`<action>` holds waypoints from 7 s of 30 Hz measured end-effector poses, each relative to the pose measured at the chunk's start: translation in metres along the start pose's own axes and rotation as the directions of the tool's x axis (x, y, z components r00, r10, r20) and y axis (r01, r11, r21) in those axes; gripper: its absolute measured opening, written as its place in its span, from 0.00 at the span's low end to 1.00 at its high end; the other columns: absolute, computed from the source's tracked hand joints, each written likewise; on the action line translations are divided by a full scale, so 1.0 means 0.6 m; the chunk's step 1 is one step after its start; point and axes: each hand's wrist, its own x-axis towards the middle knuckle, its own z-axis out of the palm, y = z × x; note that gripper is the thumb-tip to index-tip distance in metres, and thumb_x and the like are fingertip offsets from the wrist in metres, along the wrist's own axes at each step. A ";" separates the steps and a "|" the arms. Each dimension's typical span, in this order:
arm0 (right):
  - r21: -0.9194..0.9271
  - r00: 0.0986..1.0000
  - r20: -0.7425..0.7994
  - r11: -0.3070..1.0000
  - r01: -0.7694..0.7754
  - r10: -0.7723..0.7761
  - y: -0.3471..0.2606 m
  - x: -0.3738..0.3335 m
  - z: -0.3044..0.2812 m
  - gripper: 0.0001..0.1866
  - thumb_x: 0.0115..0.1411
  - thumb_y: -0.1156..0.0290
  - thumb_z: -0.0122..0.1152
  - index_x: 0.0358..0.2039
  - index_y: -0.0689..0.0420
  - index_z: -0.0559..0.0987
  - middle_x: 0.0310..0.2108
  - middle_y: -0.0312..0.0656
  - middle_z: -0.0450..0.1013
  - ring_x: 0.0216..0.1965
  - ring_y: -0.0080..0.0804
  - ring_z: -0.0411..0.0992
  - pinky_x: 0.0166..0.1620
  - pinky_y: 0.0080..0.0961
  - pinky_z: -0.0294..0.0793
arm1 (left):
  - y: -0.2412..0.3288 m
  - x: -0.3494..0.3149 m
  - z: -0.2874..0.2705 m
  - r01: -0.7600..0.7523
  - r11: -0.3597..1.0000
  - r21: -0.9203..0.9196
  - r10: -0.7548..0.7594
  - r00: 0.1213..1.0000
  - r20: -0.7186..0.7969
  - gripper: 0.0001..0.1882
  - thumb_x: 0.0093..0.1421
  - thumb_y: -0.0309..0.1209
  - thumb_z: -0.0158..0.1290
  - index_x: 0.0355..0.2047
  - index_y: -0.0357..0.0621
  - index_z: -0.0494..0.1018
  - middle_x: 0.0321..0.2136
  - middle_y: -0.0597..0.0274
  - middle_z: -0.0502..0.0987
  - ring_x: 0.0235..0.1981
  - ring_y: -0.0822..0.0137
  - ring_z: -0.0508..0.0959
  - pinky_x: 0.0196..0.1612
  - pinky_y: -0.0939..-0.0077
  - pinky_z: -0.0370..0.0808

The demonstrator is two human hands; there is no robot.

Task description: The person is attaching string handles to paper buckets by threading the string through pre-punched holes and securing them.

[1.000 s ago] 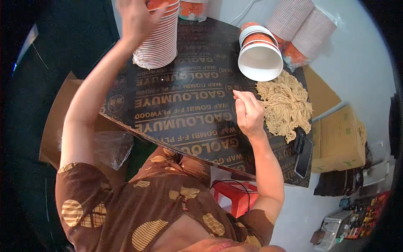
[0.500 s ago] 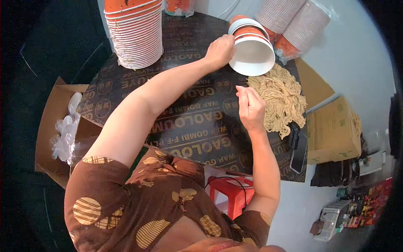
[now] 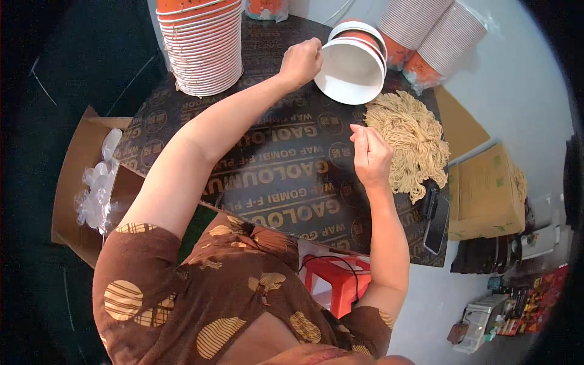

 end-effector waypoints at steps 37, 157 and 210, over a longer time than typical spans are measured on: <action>-0.135 0.995 -0.085 0.989 -0.055 0.044 0.071 0.003 -0.039 0.16 0.61 0.75 0.48 0.48 0.65 0.75 0.27 0.54 0.76 0.27 0.47 0.77 0.31 0.39 0.73 | 0.010 -0.041 0.015 0.724 0.516 -0.457 -0.374 0.670 0.641 0.24 0.61 0.41 0.48 0.23 0.28 0.78 0.19 0.53 0.77 0.21 0.65 0.74 0.29 0.68 0.72; 0.209 0.961 0.008 0.939 -0.272 0.276 0.027 -0.012 0.004 0.10 0.62 0.72 0.51 0.30 0.68 0.74 0.20 0.42 0.71 0.21 0.29 0.69 0.28 0.31 0.68 | -0.110 0.272 -0.527 0.140 0.956 -0.257 -0.003 0.882 0.471 0.32 0.49 0.49 0.66 0.42 0.31 0.74 0.34 0.52 0.78 0.39 0.64 0.78 0.43 0.69 0.75; 0.013 0.930 0.196 0.948 -0.318 0.310 0.137 0.005 0.007 0.23 0.64 0.67 0.45 0.56 0.67 0.69 0.57 0.57 0.66 0.61 0.47 0.63 0.62 0.35 0.59 | 0.006 -0.091 -0.224 -0.039 0.950 -0.310 0.197 0.845 0.497 0.57 0.39 0.53 0.60 0.67 0.49 0.48 0.66 0.37 0.44 0.69 0.43 0.42 0.67 0.46 0.44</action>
